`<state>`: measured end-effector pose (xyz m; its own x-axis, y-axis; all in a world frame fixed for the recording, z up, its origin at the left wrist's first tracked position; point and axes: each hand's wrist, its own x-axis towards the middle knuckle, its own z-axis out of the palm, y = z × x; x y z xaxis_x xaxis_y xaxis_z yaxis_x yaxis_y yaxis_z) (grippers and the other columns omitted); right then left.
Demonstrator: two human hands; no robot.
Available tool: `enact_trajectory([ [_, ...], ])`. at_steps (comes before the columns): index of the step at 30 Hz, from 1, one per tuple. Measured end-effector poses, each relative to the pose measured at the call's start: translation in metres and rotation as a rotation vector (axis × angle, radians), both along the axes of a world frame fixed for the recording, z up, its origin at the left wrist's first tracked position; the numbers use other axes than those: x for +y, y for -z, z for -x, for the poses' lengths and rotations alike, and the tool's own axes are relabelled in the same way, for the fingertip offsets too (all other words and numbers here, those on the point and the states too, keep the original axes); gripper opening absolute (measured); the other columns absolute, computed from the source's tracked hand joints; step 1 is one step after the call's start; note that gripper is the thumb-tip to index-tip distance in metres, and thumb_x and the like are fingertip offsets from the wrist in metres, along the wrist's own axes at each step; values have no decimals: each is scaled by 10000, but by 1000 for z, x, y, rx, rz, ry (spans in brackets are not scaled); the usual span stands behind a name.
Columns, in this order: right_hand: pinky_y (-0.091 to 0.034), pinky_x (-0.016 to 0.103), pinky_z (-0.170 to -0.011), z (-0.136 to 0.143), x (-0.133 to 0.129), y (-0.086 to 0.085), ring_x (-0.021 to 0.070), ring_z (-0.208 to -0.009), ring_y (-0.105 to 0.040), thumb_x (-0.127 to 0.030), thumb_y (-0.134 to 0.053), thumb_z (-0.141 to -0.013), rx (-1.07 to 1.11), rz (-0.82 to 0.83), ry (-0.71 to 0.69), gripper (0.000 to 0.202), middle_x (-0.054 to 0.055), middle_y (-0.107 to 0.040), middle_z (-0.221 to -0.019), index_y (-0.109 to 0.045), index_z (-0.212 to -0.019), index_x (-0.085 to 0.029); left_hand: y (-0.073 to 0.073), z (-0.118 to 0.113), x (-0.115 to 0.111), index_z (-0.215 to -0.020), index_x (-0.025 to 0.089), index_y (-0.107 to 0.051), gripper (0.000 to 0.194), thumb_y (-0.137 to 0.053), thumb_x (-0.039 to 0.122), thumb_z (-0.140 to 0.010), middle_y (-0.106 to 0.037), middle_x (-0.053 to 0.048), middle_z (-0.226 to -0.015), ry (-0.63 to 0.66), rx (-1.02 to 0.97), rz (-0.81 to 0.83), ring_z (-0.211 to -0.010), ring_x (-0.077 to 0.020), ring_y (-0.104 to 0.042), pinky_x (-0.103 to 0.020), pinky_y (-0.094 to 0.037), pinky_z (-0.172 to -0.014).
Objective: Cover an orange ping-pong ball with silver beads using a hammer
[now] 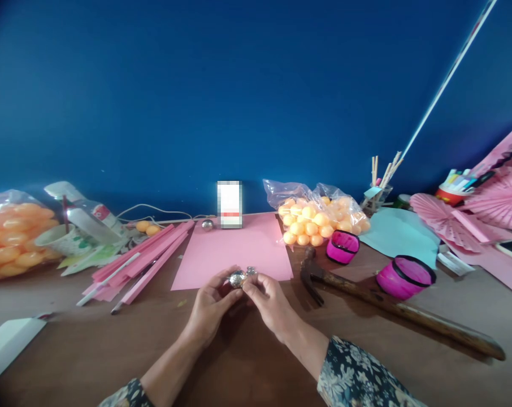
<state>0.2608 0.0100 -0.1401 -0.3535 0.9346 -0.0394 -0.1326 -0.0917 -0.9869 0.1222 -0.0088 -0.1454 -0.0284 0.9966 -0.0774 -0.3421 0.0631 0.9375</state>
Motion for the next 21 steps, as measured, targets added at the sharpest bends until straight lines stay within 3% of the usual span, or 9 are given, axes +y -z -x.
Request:
enact_trajectory([
  [21,-443,244,-608,-1,0,-1,121,-651,-520,-392,-591,-769,-5,13,3,243,7,-580,-729,-592,-756,-149,0,2,0,-1156,154,-531,516,-686,215,-668,-638,-113,-1105,13,25,-16,-1038,-258,-576,-409,-437,-924],
])
